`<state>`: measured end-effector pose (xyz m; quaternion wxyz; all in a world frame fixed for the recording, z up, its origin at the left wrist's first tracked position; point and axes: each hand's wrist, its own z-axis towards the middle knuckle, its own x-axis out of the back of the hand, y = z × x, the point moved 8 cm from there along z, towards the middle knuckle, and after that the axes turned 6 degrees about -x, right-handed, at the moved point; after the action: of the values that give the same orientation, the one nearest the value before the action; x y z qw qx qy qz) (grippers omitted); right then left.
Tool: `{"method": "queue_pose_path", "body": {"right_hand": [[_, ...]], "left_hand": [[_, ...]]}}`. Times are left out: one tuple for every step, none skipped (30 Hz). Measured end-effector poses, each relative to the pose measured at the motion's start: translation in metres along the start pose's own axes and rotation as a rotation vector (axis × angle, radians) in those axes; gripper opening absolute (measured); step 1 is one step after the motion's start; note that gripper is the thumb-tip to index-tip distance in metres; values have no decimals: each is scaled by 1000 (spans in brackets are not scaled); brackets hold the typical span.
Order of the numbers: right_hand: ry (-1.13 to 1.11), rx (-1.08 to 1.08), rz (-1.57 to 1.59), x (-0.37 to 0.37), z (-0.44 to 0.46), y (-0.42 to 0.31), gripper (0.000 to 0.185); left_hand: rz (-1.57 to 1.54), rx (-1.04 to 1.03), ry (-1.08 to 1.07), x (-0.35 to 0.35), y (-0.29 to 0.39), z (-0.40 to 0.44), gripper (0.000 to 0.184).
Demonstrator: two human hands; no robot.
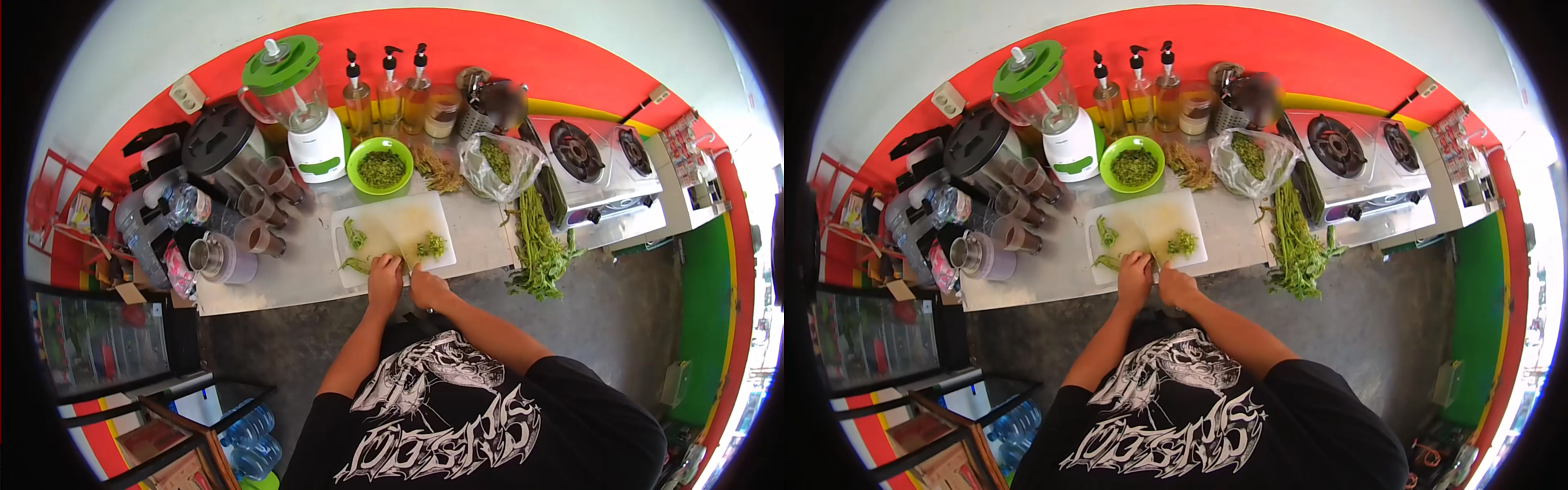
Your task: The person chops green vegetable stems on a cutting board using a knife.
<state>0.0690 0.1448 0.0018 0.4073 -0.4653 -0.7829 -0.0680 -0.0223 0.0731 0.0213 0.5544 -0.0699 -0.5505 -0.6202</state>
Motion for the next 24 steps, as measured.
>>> {"method": "queue_pose_path", "body": {"right_hand": [[3,-8,4,5,4,2,42],[-25,-2,-6,8,8,1,44],[-54,6,-11,6,9,-1,46],[-55,3,-2,2,6,-3,46],[-33,-7,-5,-2,0,-3,46],[-11,-18,-10,-3,-3,-3,46],[-10,-23,-7,-5,-3,-3,46],[18,5,-27,-4,-3,-5,42],[46,35,-48,-3,-2,-6,38],[46,35,-47,-2,3,-6,38],[44,40,-13,2,11,-7,37],[42,45,24,6,14,-9,37],[45,45,31,5,12,-11,37],[82,24,99,7,9,-10,39],[116,2,165,9,4,-8,41],[112,-2,168,8,0,-8,41],[73,58,122,4,-5,-13,37],[35,117,79,-2,-8,-17,32],[36,112,89,-3,-10,-16,32],[10,98,83,-6,-11,-13,33],[-17,84,77,-10,-11,-10,33],[-18,80,90,-11,-11,-6,33],[12,52,99,-8,-10,1,34],[41,28,103,-6,-9,9,35]], "left_hand": [[-2,0,13,1,1,1,13],[-5,-4,9,0,2,1,13],[-5,-2,13,1,1,0,13],[-4,0,17,2,-1,-1,12],[-4,-5,10,2,-2,-1,12],[-21,7,17,3,-3,0,12],[-40,20,25,3,-4,0,11],[-43,20,25,2,-3,0,11],[-50,21,28,3,-3,0,11],[-55,22,30,4,-3,0,11],[-54,19,28,6,-3,0,11],[-63,20,21,7,-4,0,12],[-72,19,13,7,-5,0,14],[-70,13,9,9,-6,0,14],[-97,27,16,13,-9,-1,15],[-126,42,21,16,-11,-3,16],[-127,44,13,19,-13,-4,16],[-187,130,29,22,-23,-5,16],[-244,212,43,26,-34,-5,16],[-242,203,30,31,-38,-3,16],[-231,216,60,41,-44,-1,15],[-220,232,92,50,-48,-1,14],[-216,231,85,57,-51,-3,14],[-218,269,55,63,-54,-5,14]]}}
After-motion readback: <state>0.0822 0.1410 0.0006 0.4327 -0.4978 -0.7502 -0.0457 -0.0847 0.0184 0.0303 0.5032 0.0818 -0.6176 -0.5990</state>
